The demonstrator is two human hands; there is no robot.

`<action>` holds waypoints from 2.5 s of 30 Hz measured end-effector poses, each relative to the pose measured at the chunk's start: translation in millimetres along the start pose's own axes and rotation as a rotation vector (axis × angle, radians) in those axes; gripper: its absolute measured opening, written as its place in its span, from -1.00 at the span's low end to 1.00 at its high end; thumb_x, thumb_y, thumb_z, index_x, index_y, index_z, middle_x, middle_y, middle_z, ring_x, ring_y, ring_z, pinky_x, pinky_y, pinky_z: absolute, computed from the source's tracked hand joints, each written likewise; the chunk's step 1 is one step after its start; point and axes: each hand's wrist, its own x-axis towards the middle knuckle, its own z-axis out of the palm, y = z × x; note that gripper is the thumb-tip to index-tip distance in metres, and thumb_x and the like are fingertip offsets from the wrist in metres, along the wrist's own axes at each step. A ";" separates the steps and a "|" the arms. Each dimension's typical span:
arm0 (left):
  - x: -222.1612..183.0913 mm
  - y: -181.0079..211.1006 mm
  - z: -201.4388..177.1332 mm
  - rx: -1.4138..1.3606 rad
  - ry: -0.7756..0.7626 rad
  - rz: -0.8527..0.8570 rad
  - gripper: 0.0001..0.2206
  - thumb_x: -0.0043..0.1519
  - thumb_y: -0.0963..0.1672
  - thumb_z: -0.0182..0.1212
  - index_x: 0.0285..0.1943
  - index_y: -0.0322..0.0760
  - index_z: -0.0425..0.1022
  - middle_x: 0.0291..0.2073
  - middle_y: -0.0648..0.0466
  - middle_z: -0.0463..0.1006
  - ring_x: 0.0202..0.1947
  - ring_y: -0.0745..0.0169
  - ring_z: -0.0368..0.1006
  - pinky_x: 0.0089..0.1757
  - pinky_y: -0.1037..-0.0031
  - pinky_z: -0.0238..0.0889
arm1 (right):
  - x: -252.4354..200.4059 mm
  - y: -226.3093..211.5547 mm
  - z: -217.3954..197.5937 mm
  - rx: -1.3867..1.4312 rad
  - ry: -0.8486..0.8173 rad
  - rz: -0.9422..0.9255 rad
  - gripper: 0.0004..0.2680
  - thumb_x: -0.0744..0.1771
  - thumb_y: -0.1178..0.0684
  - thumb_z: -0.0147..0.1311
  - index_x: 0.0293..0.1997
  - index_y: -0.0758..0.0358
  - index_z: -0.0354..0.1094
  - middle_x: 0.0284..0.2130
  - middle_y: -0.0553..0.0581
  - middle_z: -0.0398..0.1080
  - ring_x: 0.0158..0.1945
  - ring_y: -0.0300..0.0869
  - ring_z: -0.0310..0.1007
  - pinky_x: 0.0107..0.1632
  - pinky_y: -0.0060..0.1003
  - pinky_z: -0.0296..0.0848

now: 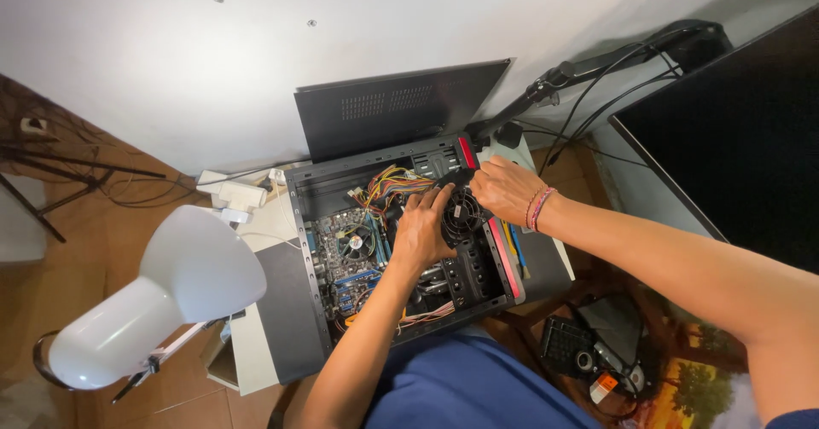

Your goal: The person installs a power supply unit into a desktop computer case. They position the unit, align it with the mounting holes, and use a screwdriver to secure it with screws. The person also handles internal cables to route them around the power supply.

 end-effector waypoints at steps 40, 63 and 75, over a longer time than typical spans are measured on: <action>10.6 3.4 -3.4 0.042 -0.038 0.051 0.08 -0.49 -0.14 0.65 0.40 -0.30 0.27 0.12 -0.19 0.52 0.15 -0.29 0.34 0.16 0.13 0.25 | -0.5 -18.7 37.1 0.179 0.025 0.299 -0.95 0.22 0.12 0.11 -0.46 0.20 0.45 -0.50 0.09 0.48 -0.30 -0.08 0.50 -0.12 -0.19 0.37; 8.1 3.2 -2.0 0.052 -0.063 0.039 0.07 -0.46 -0.13 0.67 0.41 -0.25 0.26 0.09 -0.16 0.55 0.18 -0.29 0.34 0.18 0.10 0.24 | 11.1 -14.4 60.4 0.795 -0.276 0.997 -0.62 0.44 -0.17 -0.10 -0.34 0.34 0.51 -0.32 0.41 0.53 -0.17 0.29 0.56 0.00 0.10 0.49; 13.8 2.8 -0.9 0.092 -0.111 0.011 0.10 -0.46 -0.11 0.69 0.42 -0.29 0.24 0.06 -0.23 0.54 0.15 -0.31 0.35 0.16 0.10 0.26 | 0.7 -6.1 49.9 0.645 -0.165 0.688 -0.78 0.34 -0.10 0.11 -0.30 0.26 0.51 -0.38 0.31 0.50 -0.18 0.21 0.53 -0.06 0.05 0.47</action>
